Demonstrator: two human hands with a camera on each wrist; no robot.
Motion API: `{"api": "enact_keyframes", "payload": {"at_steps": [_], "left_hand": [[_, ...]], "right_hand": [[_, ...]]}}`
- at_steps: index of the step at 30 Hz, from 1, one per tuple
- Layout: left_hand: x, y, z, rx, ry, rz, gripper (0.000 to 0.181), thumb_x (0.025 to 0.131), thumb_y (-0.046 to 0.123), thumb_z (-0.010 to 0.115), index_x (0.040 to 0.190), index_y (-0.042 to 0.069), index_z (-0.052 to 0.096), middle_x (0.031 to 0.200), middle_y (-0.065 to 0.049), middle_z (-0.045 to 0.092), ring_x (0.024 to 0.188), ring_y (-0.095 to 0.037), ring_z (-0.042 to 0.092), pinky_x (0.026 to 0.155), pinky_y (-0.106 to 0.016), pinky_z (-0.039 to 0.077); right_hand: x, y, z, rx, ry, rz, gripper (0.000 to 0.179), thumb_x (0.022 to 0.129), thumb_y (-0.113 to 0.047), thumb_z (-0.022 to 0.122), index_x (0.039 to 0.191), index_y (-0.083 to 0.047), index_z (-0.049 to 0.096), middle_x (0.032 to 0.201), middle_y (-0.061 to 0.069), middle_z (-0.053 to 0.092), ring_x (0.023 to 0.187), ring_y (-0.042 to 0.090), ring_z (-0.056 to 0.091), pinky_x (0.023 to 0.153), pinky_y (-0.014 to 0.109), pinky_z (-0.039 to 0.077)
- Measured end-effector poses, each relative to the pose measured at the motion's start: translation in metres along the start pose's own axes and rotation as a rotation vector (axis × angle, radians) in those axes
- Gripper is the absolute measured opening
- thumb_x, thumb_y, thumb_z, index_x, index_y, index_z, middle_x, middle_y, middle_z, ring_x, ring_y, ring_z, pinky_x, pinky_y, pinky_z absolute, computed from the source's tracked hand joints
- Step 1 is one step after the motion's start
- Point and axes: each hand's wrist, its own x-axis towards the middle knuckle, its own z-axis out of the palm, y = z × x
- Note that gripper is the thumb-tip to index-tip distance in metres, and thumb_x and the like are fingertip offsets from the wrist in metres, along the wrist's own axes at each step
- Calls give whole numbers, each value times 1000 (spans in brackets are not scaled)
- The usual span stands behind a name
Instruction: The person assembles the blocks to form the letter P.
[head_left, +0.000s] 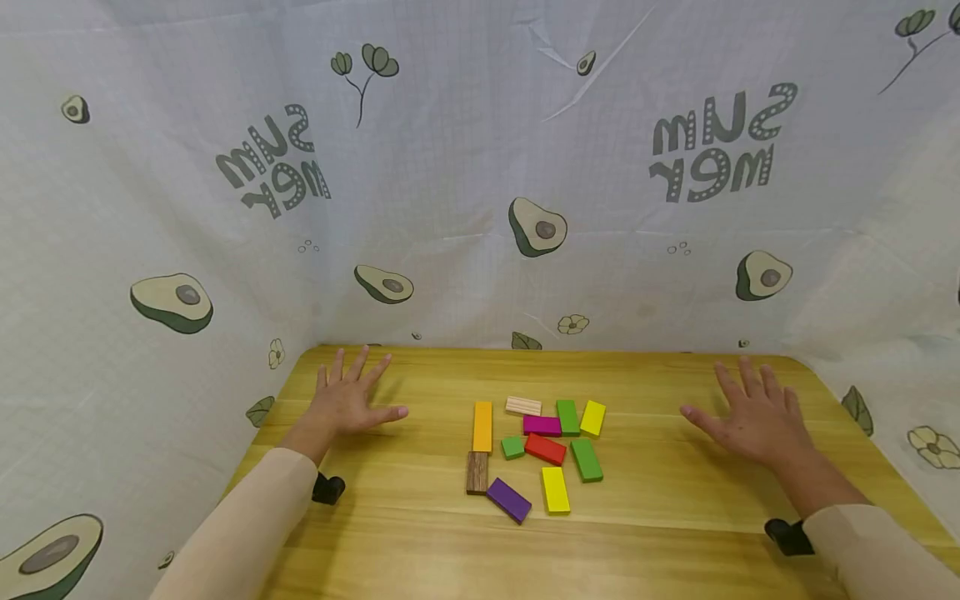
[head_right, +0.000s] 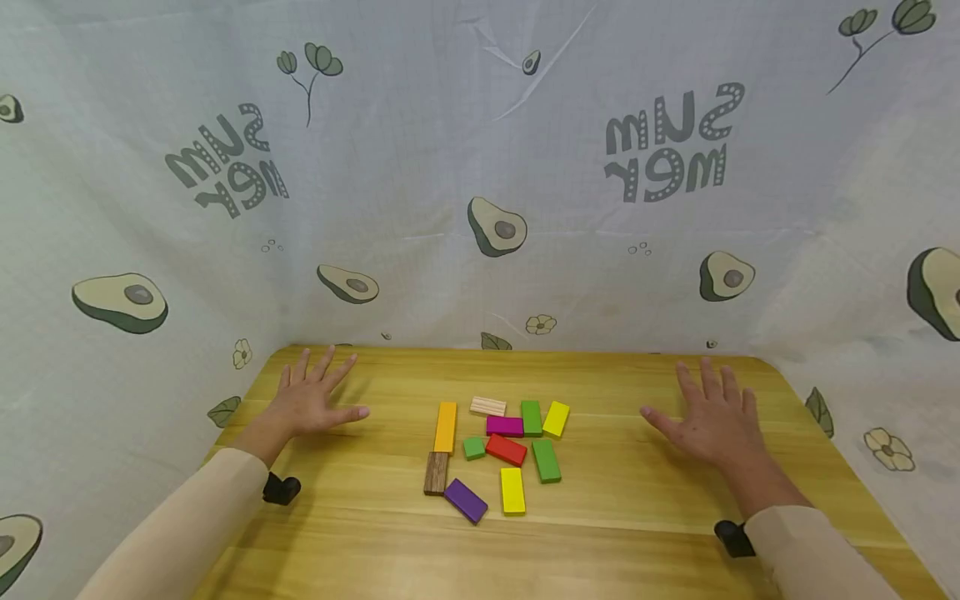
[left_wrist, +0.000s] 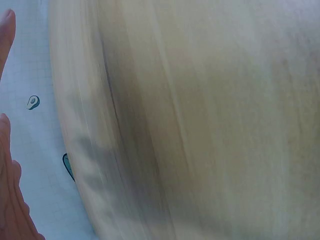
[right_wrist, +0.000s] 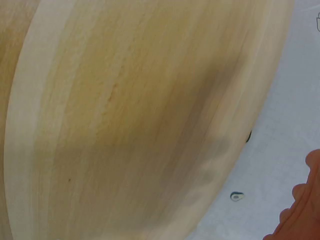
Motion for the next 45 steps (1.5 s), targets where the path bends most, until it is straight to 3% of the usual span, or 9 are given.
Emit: {"api": "enact_keyframes", "payload": {"at_steps": [7, 13, 20, 28, 33, 38, 41, 45], "left_hand": [[0, 1, 4, 5, -11, 5, 104, 83, 86, 51, 165, 30, 20, 173, -16, 5, 155, -55, -3, 118, -76, 0], [0, 6, 7, -22, 14, 40, 103, 84, 82, 55, 164, 27, 23, 172, -17, 8, 154, -56, 0, 117, -78, 5], [-1, 23, 14, -47, 10, 94, 100, 85, 81, 57, 164, 28, 25, 171, -17, 15, 154, -56, 7, 118, -75, 11], [-4, 59, 21, -85, -23, 183, 95, 85, 78, 59, 163, 33, 27, 170, -14, 21, 153, -52, 18, 118, -74, 18], [-9, 83, 32, -93, -87, 253, 90, 86, 78, 59, 161, 38, 30, 168, -9, 27, 152, -46, 24, 118, -70, 23], [-17, 103, 42, -113, -159, 307, 83, 86, 77, 60, 158, 43, 36, 168, -4, 29, 152, -40, 25, 119, -66, 26], [-19, 110, 46, -115, -176, 304, 81, 86, 76, 60, 157, 45, 36, 168, -1, 28, 152, -37, 24, 119, -64, 27], [-20, 112, 49, -108, -179, 293, 79, 86, 76, 59, 156, 46, 37, 168, 0, 28, 152, -36, 24, 120, -63, 26]], "right_hand": [[1, -2, 3, 1, -15, -11, 107, 95, -73, 49, 161, 4, 16, 162, 40, 4, 146, 66, 3, 108, 83, 5], [2, -17, 5, -4, 40, -69, 99, 95, -68, 54, 157, 5, 28, 155, 41, 23, 142, 64, 16, 107, 82, 12], [-2, -71, 13, 16, 169, -217, 75, 93, -45, 71, 147, 1, 46, 146, 31, 44, 134, 55, 38, 108, 75, 28], [-14, -149, 29, 59, 158, -333, 47, 90, -32, 78, 128, -7, 68, 121, 17, 65, 114, 40, 57, 97, 62, 47], [-25, -191, 43, 103, 52, -436, 39, 87, -36, 81, 119, -15, 74, 110, 3, 67, 104, 25, 59, 93, 52, 50], [-33, -222, 52, 187, -243, -575, 48, 88, -36, 78, 133, -24, 67, 111, -9, 66, 106, 15, 52, 95, 48, 42], [-34, -234, 55, 205, -394, -584, 58, 88, -35, 78, 143, -28, 59, 108, -16, 65, 103, 11, 47, 92, 44, 36], [-35, -242, 58, 219, -486, -567, 58, 87, -37, 79, 141, -29, 61, 92, -19, 60, 94, 11, 43, 82, 36, 34]]}}
